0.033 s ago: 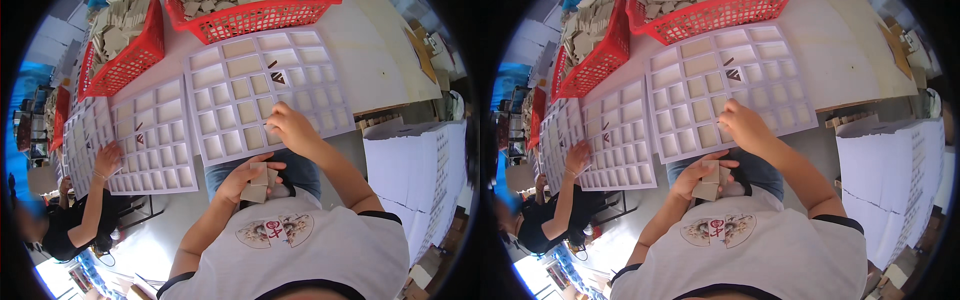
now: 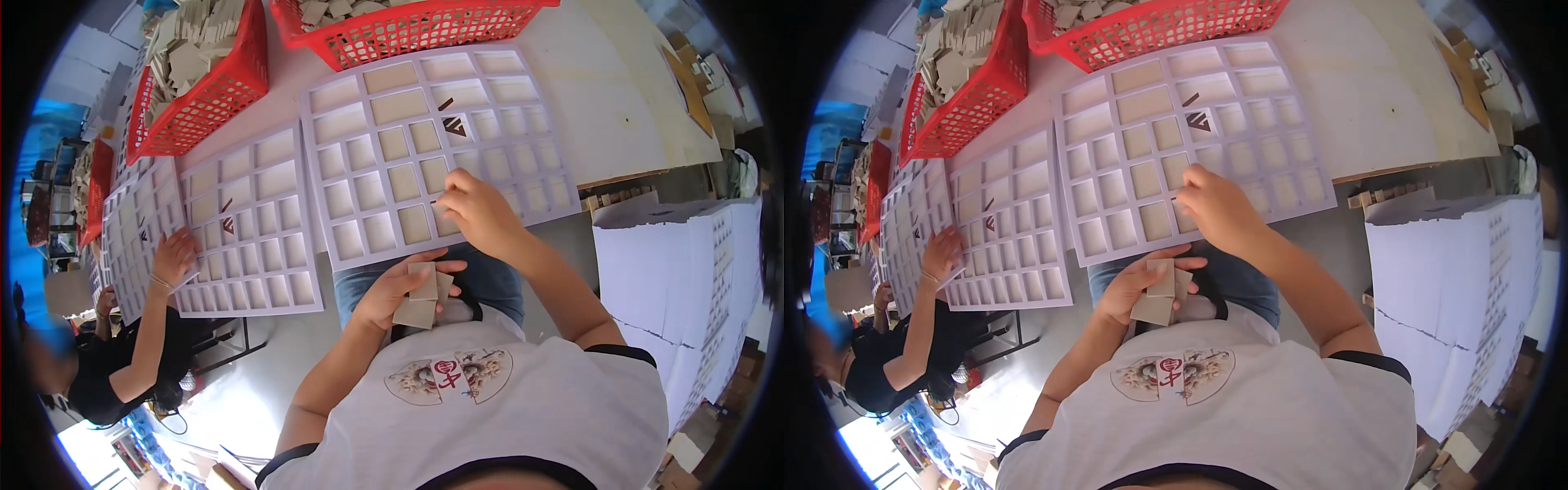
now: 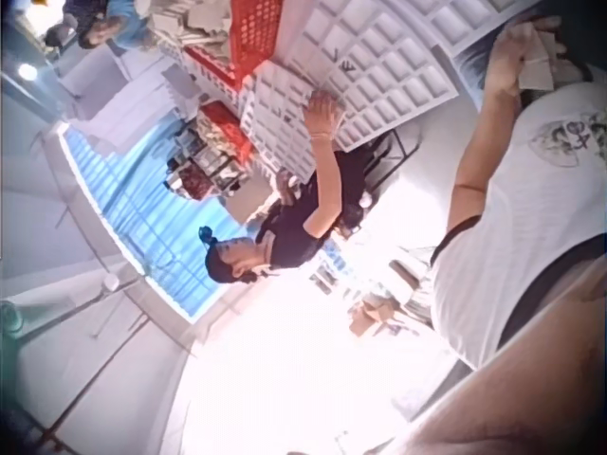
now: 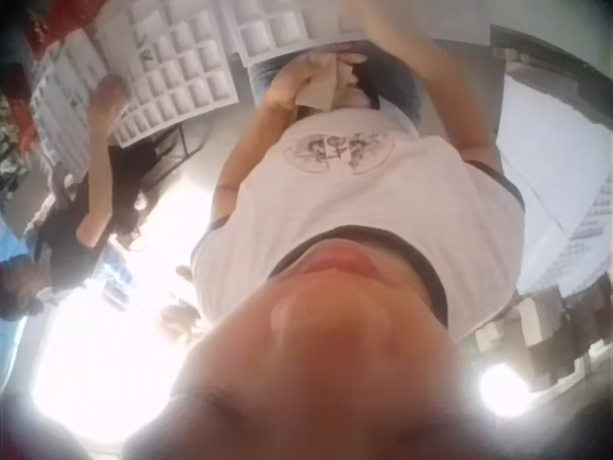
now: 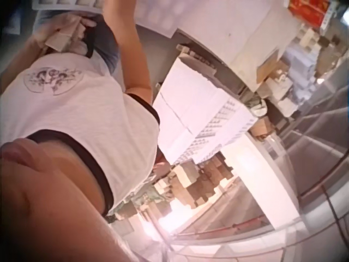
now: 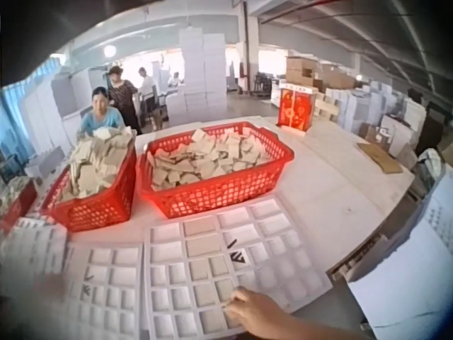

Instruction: The person places small, square, beige tiles into the compartments of a white plastic grid tray. They pick up tiles from a red basket and arrange them one by one into the empty slots of the tray, occasionally stacking multiple trays together.

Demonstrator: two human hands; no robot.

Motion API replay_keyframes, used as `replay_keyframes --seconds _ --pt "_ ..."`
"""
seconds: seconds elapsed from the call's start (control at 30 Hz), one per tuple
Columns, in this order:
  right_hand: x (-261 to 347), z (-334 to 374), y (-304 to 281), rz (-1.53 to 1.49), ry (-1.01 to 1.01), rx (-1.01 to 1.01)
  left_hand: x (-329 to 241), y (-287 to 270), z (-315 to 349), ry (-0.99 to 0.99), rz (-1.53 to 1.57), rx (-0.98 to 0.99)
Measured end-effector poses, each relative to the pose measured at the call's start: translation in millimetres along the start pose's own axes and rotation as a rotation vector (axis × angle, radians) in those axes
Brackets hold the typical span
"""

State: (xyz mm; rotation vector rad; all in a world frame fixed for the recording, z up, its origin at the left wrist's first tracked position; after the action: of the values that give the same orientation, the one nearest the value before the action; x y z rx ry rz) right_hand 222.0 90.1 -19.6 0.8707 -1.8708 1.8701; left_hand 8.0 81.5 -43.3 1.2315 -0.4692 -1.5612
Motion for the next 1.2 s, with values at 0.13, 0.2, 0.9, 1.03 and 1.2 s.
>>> replay_keyframes --seconds 0.13,0.2,0.9,1.03,1.2 --pt "2.3 26.0 10.2 0.130 -0.162 -0.119 0.8 -0.2 -2.9 0.048 -0.069 -0.037" --pt "19.7 37.2 3.8 0.186 -0.267 -0.160 0.3 2.0 -2.9 0.006 -0.127 0.013" --pt "-45.1 13.1 -32.5 -0.156 0.035 -0.209 8.5 9.7 -45.2 -0.093 0.093 0.114" --pt "-43.7 14.5 -30.3 -0.012 -0.112 -0.114 8.7 9.9 -48.7 -0.094 0.128 0.115" --pt "-19.3 46.3 -13.7 0.458 -0.219 -0.170 7.6 15.3 -46.2 -0.070 0.166 0.101"
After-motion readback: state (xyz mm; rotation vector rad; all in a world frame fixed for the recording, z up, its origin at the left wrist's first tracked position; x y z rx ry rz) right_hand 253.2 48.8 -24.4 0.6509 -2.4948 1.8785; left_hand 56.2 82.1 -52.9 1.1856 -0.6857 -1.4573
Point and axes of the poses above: each hand's wrist, its own z-axis away from the middle knuckle, its own y-axis out of the palm, x = y × z, the point moved 1 cm from there along -z, towards the middle knuckle, and after that the axes turned 1 degree about -y, right-handed, at the moved point
